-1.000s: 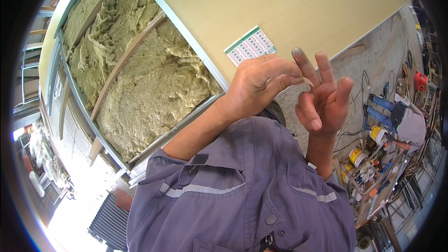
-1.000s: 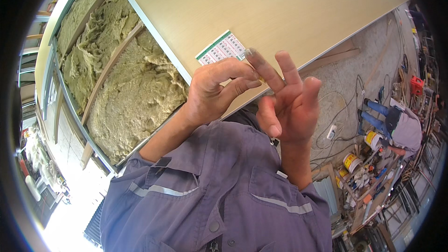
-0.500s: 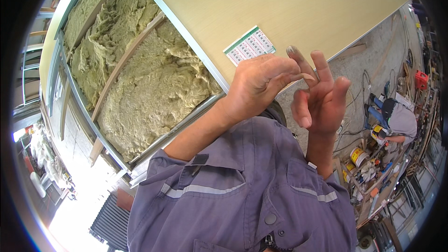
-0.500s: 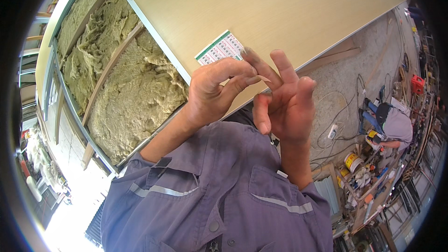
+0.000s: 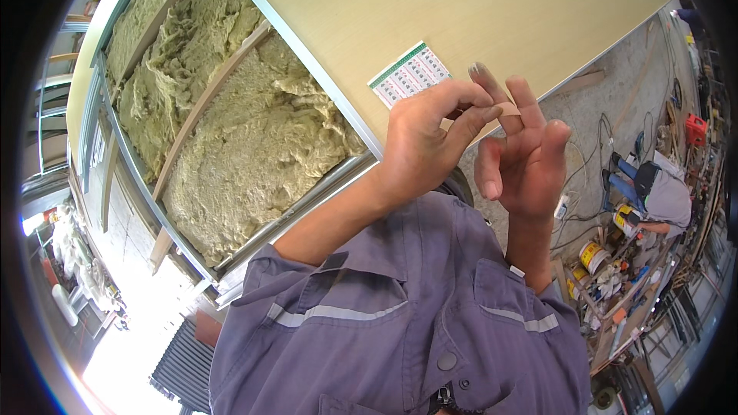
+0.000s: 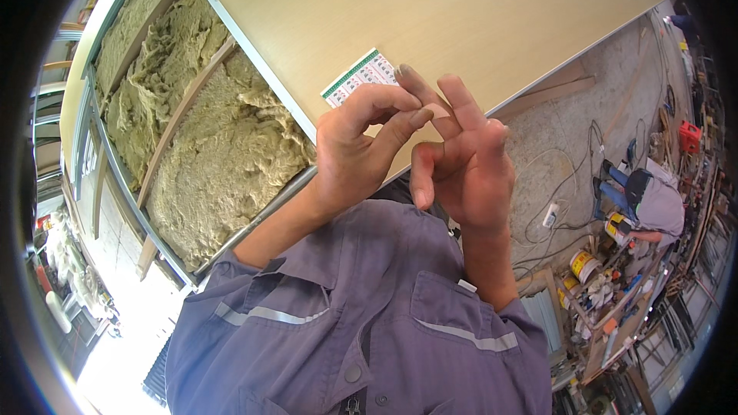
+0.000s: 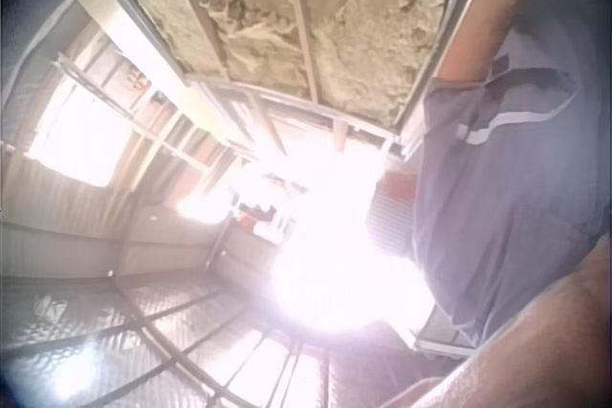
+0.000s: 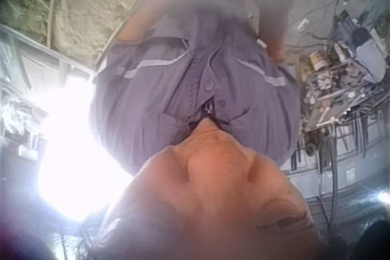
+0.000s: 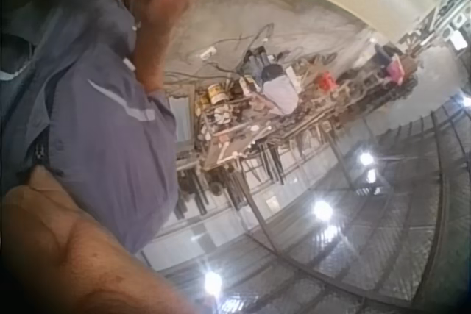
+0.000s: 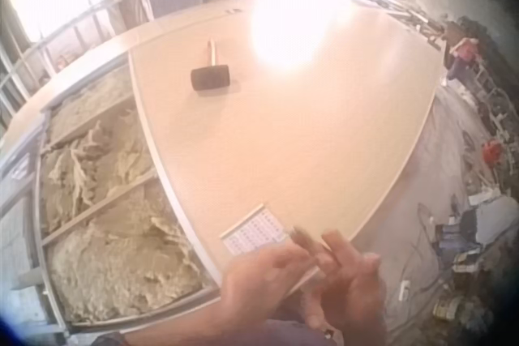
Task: The person positions a metal trim piece along the edge of a wall panel, cuts it with an angle grinder, and then secures it using a rubber mallet. They also apply a small adhesive strip to their finger during the process.
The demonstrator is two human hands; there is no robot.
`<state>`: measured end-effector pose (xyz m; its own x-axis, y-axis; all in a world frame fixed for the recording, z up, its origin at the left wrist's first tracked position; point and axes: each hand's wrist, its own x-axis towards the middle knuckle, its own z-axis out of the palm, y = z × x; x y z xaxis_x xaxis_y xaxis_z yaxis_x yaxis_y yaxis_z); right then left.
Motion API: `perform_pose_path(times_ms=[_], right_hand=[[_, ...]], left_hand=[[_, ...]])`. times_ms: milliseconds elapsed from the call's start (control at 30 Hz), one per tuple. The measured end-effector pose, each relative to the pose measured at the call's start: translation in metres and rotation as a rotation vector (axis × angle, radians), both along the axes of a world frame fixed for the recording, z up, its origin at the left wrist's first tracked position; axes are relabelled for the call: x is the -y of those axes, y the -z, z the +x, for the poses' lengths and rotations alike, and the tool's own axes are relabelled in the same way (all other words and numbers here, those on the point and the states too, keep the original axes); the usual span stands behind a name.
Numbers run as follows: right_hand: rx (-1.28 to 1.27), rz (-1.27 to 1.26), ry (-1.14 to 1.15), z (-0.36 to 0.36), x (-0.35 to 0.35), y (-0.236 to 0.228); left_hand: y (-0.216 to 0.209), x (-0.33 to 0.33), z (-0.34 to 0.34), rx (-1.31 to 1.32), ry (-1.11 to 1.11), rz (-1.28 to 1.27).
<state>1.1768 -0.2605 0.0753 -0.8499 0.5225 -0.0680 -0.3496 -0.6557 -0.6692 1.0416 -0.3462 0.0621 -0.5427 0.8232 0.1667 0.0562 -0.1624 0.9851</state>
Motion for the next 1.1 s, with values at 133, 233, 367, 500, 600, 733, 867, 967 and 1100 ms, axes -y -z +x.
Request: perform_pose_path(times_ms=[133, 233, 367, 500, 600, 733, 867, 967, 1100], right_hand=[[-0.017, -0.005, 0.008, 0.0, -0.001, 0.003], [-0.005, 0.069, 0.022, -0.001, -0.001, 0.004], [0.065, 0.218, 0.047, -0.006, 0.003, 0.002], [0.189, 0.424, 0.042, -0.011, 0.008, -0.008], [0.268, 0.531, 0.066, -0.014, 0.013, -0.01], [0.307, 0.673, 0.092, -0.008, 0.016, 0.009], [0.353, 0.836, 0.057, -0.002, 0.014, 0.022], [0.385, 0.919, 0.023, 0.001, 0.009, 0.024], [0.41, 0.918, 0.014, 0.002, 0.009, 0.023]], left_hand=[[-0.004, -0.003, 0.002, 0.264, -0.008, -0.07], [-0.007, -0.005, 0.002, 0.404, -0.007, -0.087], [0.0, -0.009, 0.001, 0.529, -0.001, -0.041], [-0.003, -0.01, -0.001, 0.63, 0.018, -0.042], [-0.008, -0.008, -0.004, 0.643, 0.023, -0.091], [-0.004, -0.009, -0.007, 0.628, 0.036, -0.132], [-0.008, -0.006, -0.013, 0.687, 0.102, -0.224], [0.0, -0.004, -0.012, 0.728, 0.109, -0.253], [0.009, -0.005, -0.008, 0.777, 0.099, -0.228]])
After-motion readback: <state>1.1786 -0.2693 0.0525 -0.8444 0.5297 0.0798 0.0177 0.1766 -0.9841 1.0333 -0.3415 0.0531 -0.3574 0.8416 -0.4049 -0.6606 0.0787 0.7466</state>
